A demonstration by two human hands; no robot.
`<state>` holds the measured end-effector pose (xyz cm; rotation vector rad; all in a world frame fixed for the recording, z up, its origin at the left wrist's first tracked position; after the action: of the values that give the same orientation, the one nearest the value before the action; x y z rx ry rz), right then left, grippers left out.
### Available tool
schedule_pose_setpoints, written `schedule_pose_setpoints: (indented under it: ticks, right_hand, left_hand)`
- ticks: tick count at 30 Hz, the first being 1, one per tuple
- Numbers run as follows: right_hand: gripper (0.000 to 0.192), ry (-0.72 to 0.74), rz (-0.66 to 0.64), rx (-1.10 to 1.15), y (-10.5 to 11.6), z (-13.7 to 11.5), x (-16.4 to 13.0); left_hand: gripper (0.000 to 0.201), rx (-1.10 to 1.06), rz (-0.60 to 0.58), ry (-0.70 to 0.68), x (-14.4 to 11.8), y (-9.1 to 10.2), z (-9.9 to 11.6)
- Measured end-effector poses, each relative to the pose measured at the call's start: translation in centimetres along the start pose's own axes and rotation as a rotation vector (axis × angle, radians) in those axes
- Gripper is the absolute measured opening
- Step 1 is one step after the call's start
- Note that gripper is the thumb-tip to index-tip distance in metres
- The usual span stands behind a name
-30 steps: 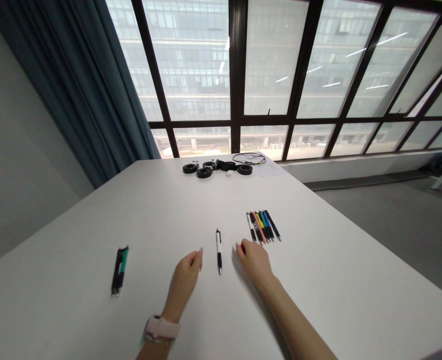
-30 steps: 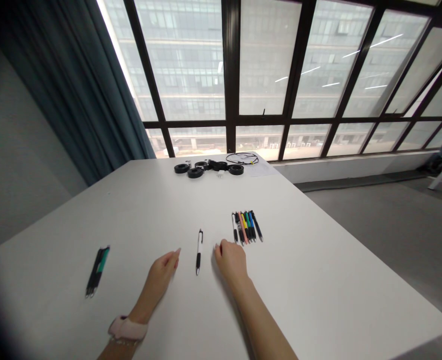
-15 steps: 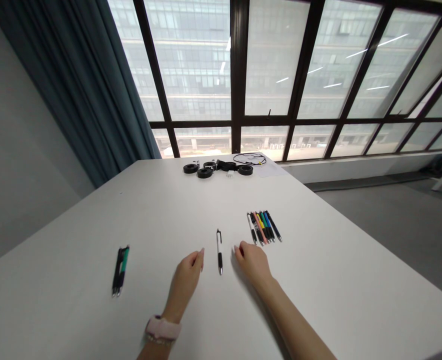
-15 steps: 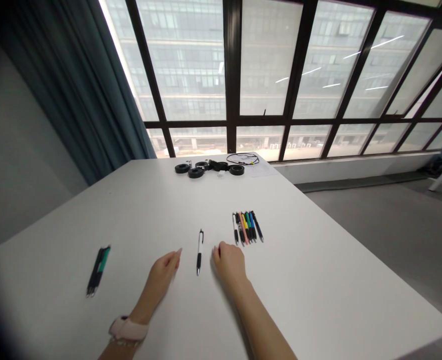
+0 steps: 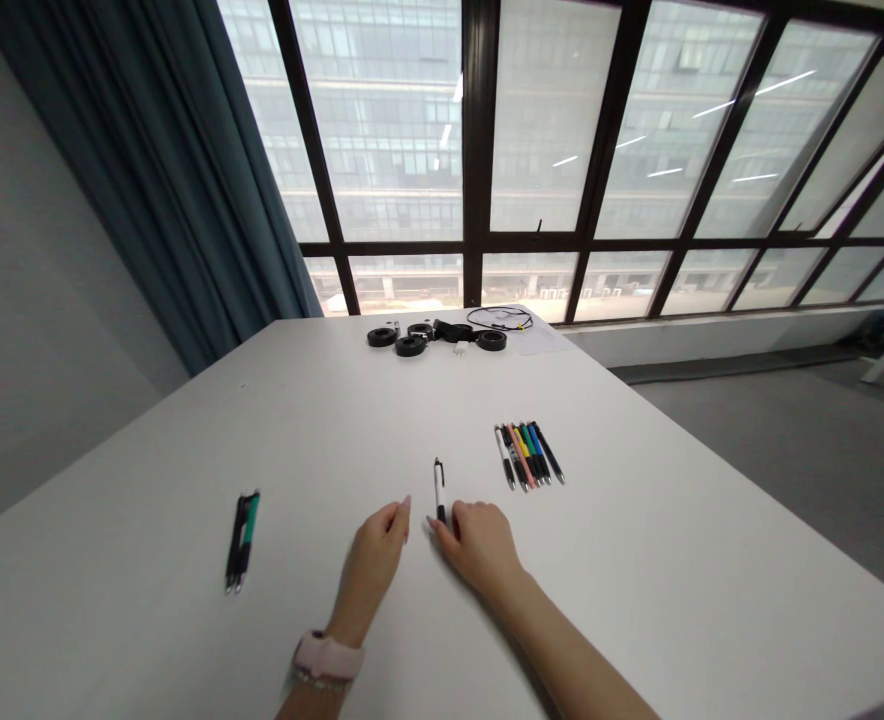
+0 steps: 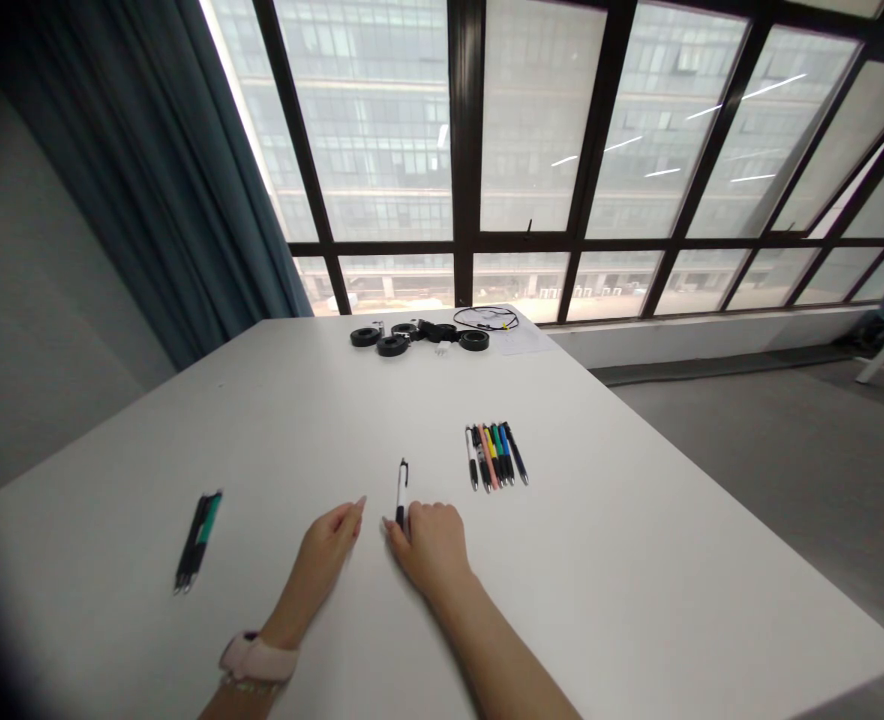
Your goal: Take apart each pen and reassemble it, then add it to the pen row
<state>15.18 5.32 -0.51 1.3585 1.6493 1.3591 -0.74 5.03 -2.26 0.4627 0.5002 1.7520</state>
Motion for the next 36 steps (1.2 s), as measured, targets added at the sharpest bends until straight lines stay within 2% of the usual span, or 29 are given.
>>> schedule_pose_setpoints:
  ticks: [6, 24, 30, 36]
  right_hand:
    - [0.037, 0.075, 0.004, -0.033, -0.1, -1.1, 0.1]
    - [0.033, 0.065, -0.044, -0.053, -0.4, -1.9, 0.3]
    - [0.027, 0.078, -0.021, -0.054, -0.7, -1.9, 0.3]
    - [0.03, 0.083, 0.024, -0.048, -0.9, -1.4, 0.3]
  left_hand:
    - [0.047, -0.003, 0.002, -0.003, 0.1, 0.1, 0.0]
    - [0.046, -0.003, -0.011, 0.01, 0.0, 0.2, 0.0]
    - [0.047, 0.011, -0.005, -0.006, 0.0, 0.2, 0.3]
    - [0.047, 0.008, -0.024, 0.004, -0.1, -0.1, 0.2]
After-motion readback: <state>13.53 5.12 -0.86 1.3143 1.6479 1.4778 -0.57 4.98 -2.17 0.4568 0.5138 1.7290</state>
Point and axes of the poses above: each hand's wrist, its own x-axis towards the middle knuckle, its own y-axis out of the back of the hand, z = x × y, the point moved 3 cm from there along x, towards the middle knuckle, and after that the axes turned 3 degrees about y, right-handed, at the moved point
